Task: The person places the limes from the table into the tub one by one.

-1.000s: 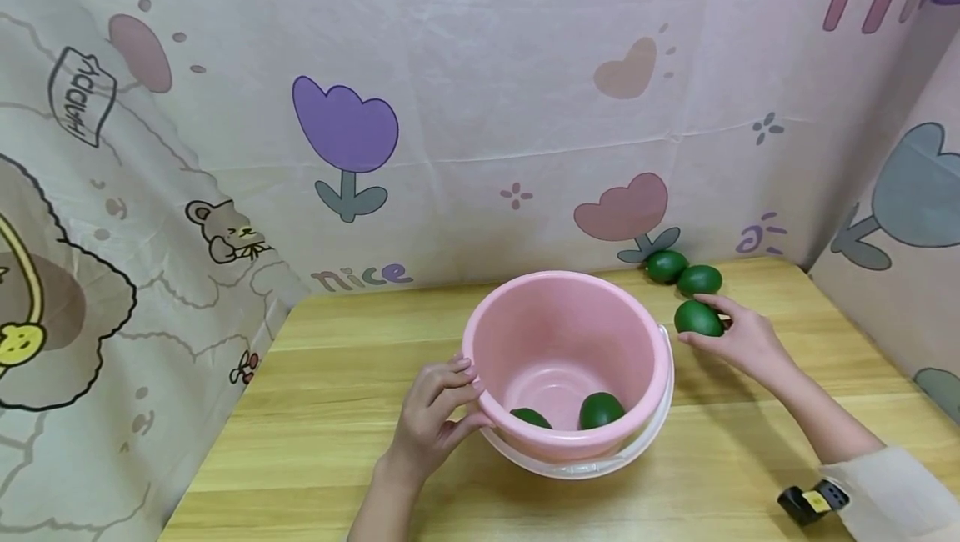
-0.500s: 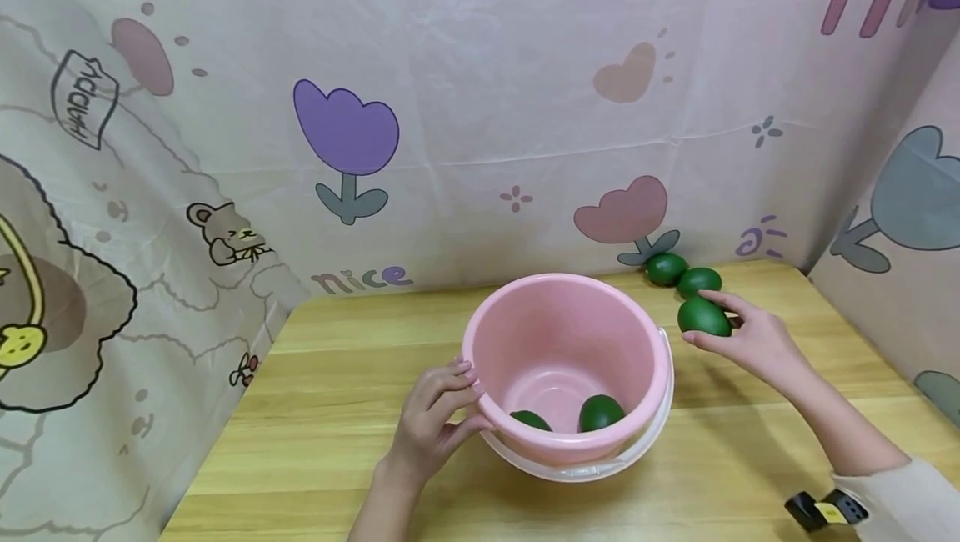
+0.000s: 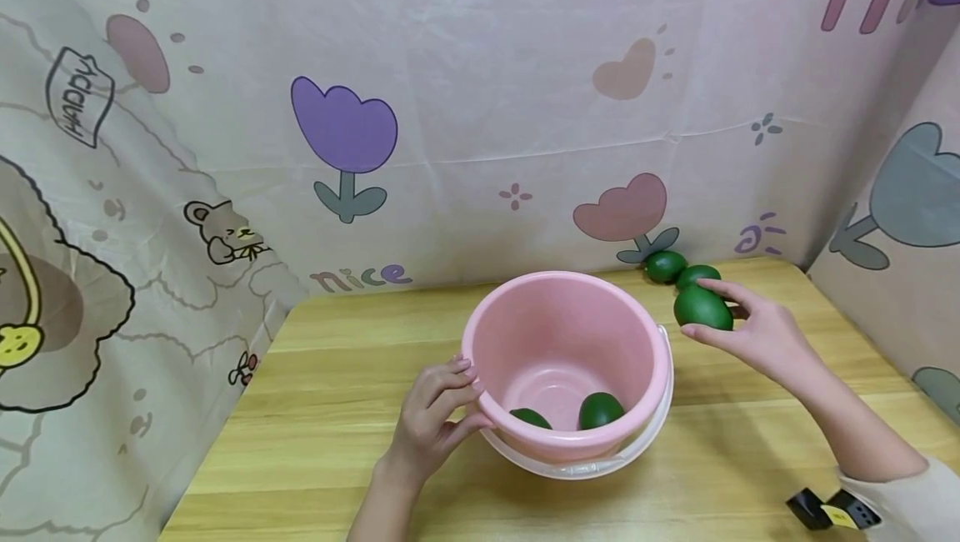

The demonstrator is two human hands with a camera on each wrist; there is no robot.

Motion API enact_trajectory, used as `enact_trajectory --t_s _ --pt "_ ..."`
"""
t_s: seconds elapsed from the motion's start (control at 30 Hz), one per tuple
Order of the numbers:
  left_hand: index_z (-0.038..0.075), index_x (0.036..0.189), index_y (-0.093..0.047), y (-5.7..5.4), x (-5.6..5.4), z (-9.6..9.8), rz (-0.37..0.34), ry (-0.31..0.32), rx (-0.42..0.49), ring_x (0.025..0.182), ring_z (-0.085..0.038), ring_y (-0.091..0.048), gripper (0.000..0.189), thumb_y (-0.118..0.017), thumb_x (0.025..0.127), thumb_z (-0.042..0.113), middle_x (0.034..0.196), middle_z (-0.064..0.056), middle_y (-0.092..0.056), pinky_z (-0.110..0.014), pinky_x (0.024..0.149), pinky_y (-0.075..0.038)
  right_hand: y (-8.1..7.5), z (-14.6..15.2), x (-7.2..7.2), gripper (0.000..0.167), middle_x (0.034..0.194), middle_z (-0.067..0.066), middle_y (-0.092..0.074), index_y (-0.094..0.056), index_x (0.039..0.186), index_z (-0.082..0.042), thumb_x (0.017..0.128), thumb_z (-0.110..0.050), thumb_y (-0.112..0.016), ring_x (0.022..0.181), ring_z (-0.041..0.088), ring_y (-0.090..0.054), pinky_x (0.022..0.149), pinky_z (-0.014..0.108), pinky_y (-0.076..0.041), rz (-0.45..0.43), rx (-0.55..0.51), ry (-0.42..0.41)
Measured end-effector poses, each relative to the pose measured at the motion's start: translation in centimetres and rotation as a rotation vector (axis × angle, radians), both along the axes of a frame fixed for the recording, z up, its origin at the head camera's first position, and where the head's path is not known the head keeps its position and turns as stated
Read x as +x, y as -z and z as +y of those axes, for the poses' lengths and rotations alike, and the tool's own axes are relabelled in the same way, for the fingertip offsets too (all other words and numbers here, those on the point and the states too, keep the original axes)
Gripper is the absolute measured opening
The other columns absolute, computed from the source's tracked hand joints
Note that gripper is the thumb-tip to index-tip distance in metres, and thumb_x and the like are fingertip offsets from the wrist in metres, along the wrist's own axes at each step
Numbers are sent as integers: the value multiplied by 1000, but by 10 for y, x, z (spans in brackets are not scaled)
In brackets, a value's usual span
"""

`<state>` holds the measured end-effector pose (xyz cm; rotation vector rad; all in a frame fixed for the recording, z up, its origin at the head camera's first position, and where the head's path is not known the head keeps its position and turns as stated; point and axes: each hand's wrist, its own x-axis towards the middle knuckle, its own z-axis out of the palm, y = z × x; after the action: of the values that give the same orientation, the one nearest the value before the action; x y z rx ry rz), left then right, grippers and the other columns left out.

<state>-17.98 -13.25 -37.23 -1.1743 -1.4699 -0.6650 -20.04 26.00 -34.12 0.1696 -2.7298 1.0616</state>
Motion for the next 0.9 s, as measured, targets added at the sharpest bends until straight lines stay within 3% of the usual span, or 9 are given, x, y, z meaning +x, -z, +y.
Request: enact_trajectory --t_s 0.6,0.67,0.77,0.87,0.9 --pt "-5 79 -66 1 1 0 -13 -1 -1 80 -31 -60 41 -60 89 34 83 -17 -61 -31 86 -58 -24 -8 7 67 127 29 -51 -49 135 -6 79 -30 -77 102 47 -58 57 16 -52 43 -54 -45" --pt "-5 79 -66 1 0 0 -11 -1 -2 80 -31 -61 41 -61 89 34 83 -17 -61 -31 86 -58 -26 -9 8 66 125 27 -53 -50 135 -7 79 -30 -78 99 39 -61 57 16 -52 47 -57 -47" --pt "-5 79 -66 1 0 -1 -8 -4 -4 80 -32 -61 41 -61 89 34 83 -17 -62 -31 86 -58 -29 -10 8 66 123 23 -55 -51 134 -9 78 -29 -79 92 13 -63 57 16 -52 62 -56 -45" --pt "-5 79 -66 2 0 -1 -11 -6 -4 80 -32 -61 41 -60 89 34 83 -17 -62 -31 86 -58 -33 -13 9 65 123 22 -56 -52 133 -10 77 -28 -80 90 9 -61 57 16 -53 76 -53 -51" --pt "-5 79 -66 2 0 -1 -12 -6 -3 80 -32 -61 41 -60 89 34 83 -17 -62 -31 86 -58 -34 -13 9 65 124 22 -56 -52 133 -10 77 -28 -80 92 14 -62 57 16 -53 79 -53 -53"
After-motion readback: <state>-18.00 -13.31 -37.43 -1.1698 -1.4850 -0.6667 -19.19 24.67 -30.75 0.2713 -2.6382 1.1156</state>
